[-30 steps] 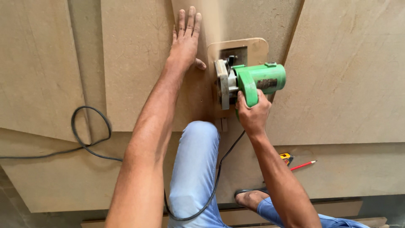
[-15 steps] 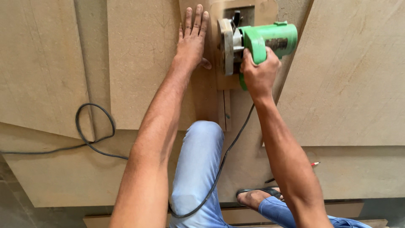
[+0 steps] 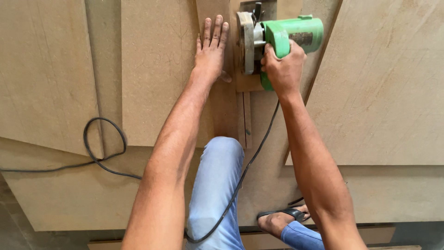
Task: The person measures a piece of wood using a tape measure and pencil, then cuts the wood using a circular saw.
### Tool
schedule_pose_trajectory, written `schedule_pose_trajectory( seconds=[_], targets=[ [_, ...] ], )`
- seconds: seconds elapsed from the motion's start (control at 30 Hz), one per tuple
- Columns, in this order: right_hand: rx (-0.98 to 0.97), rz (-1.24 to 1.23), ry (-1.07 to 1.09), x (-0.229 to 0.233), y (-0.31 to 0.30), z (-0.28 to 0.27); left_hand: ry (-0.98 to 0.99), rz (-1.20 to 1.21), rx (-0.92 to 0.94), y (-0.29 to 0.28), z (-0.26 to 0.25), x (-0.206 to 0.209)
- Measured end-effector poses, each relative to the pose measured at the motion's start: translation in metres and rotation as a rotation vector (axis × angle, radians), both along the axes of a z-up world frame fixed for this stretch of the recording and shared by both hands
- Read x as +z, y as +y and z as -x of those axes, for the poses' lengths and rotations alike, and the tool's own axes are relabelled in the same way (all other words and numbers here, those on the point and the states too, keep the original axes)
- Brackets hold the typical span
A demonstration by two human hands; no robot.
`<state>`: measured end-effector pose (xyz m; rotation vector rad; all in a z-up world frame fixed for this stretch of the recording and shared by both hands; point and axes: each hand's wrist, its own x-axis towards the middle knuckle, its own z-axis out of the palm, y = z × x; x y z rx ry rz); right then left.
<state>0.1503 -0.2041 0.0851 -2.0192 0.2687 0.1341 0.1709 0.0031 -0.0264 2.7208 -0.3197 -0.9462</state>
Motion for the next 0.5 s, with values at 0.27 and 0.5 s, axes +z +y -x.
schedule_pose_trajectory(
  seconds=[0.27, 0.5],
  targets=[
    [-0.038, 0.008, 0.162, 0.013, -0.007, 0.076, 0.013, -0.022, -0.018, 0.000, -0.001, 0.004],
    [-0.076, 0.029, 0.102, 0.034, -0.002, 0.107, 0.031, -0.036, -0.016, -0.001, -0.003, 0.010]
  ],
)
